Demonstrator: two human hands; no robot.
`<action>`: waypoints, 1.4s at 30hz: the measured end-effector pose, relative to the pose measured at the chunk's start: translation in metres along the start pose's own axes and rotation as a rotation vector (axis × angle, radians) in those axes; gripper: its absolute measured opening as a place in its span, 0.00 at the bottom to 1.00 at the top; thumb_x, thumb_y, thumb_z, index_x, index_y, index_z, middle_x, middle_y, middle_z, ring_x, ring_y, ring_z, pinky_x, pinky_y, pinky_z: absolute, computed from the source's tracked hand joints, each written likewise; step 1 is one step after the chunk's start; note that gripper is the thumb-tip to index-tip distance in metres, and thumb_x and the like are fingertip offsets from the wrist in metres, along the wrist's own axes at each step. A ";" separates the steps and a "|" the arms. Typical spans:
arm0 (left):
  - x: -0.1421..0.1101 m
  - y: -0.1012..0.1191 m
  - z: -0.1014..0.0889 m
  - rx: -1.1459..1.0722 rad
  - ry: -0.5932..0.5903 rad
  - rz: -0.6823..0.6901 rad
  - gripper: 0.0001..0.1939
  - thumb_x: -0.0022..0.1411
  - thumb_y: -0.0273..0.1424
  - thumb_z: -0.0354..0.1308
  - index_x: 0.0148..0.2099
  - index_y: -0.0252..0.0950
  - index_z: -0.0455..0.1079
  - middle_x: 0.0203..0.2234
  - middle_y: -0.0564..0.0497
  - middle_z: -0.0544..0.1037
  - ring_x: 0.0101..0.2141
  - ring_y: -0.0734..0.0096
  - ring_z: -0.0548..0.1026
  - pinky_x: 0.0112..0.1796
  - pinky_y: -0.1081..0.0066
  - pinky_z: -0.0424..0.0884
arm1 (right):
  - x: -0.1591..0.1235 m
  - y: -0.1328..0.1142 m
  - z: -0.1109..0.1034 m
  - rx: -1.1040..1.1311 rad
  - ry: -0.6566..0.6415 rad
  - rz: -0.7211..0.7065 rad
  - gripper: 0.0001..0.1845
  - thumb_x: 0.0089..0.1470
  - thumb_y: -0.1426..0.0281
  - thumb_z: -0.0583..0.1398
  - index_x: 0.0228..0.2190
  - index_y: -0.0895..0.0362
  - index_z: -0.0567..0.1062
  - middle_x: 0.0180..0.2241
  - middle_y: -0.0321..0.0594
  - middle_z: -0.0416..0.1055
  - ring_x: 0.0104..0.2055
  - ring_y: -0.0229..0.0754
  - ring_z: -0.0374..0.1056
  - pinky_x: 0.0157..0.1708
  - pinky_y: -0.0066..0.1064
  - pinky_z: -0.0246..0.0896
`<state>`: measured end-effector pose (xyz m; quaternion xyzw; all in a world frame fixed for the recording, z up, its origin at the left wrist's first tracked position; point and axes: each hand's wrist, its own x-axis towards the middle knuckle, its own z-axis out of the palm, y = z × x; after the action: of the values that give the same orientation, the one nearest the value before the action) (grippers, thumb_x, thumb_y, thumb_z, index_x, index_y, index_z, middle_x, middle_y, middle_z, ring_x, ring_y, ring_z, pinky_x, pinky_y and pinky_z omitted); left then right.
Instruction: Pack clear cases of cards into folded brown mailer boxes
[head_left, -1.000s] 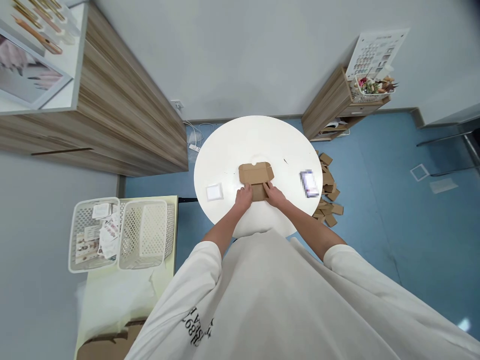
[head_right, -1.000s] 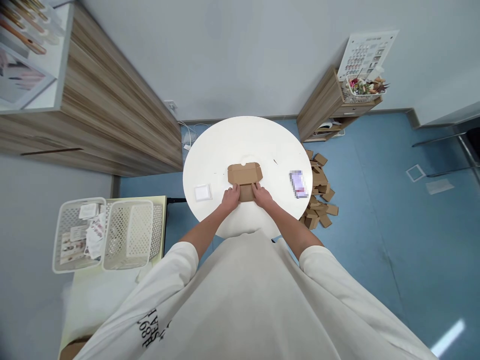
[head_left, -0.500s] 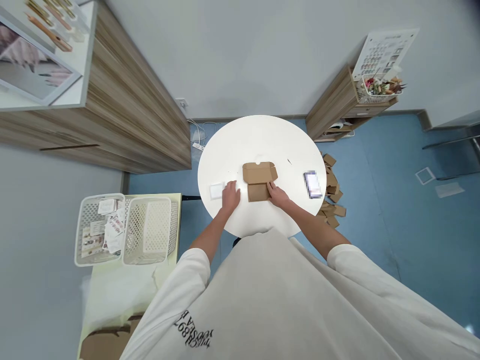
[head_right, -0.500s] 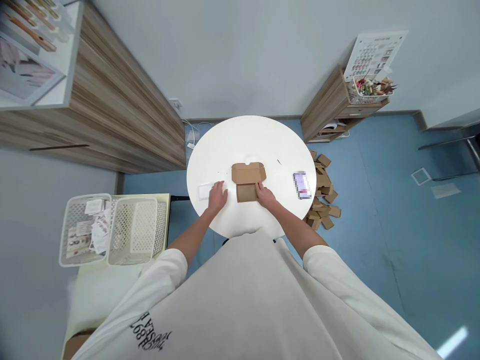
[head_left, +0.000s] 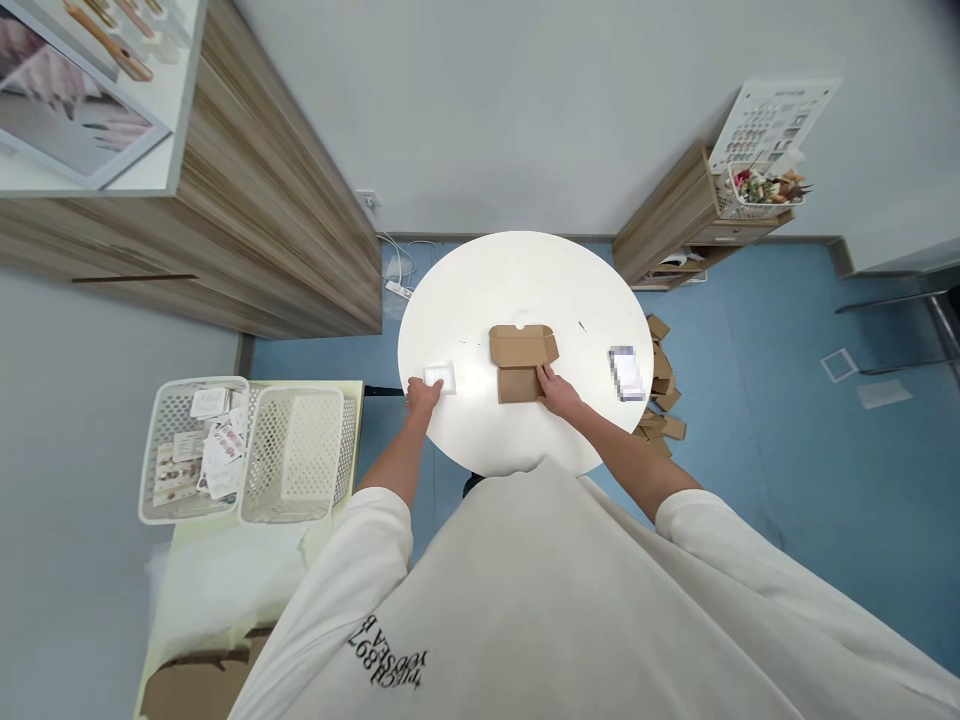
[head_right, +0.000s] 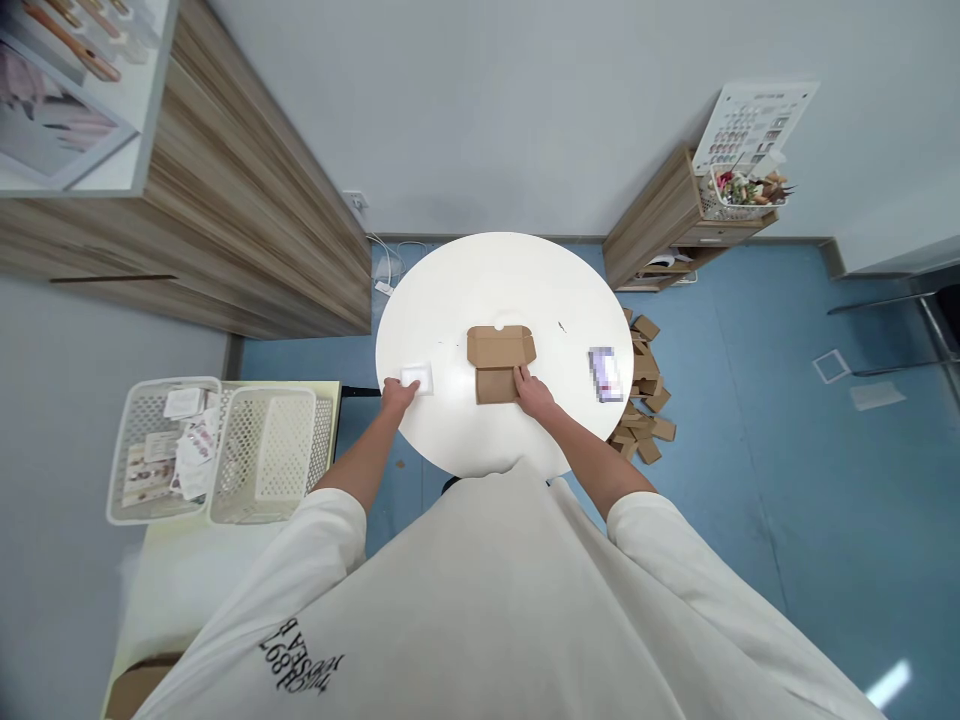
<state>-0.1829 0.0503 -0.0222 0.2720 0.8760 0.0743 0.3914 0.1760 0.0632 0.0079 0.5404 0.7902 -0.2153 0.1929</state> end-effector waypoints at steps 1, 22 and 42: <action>0.003 0.000 0.000 -0.008 -0.016 -0.006 0.28 0.56 0.42 0.68 0.54 0.36 0.65 0.53 0.35 0.75 0.57 0.42 0.72 0.52 0.53 0.68 | 0.000 0.000 0.000 0.003 -0.001 0.001 0.46 0.59 0.68 0.61 0.70 0.58 0.44 0.73 0.58 0.36 0.53 0.56 0.67 0.48 0.43 0.66; -0.115 0.095 0.101 0.331 -0.249 0.467 0.09 0.62 0.39 0.58 0.41 0.41 0.71 0.43 0.44 0.81 0.50 0.50 0.76 0.51 0.54 0.62 | -0.005 0.000 -0.002 0.061 0.068 -0.009 0.58 0.58 0.70 0.59 0.71 0.53 0.23 0.72 0.57 0.41 0.49 0.54 0.69 0.44 0.39 0.64; -0.104 0.102 0.102 0.059 0.126 0.519 0.13 0.69 0.36 0.51 0.54 0.39 0.64 0.55 0.36 0.70 0.60 0.44 0.64 0.55 0.50 0.59 | -0.004 -0.001 0.000 0.019 0.010 -0.025 0.20 0.62 0.71 0.58 0.56 0.52 0.67 0.71 0.53 0.46 0.48 0.52 0.70 0.49 0.44 0.62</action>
<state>-0.0090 0.0722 0.0100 0.4936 0.8012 0.1635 0.2961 0.1762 0.0598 0.0100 0.5333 0.7959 -0.2224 0.1810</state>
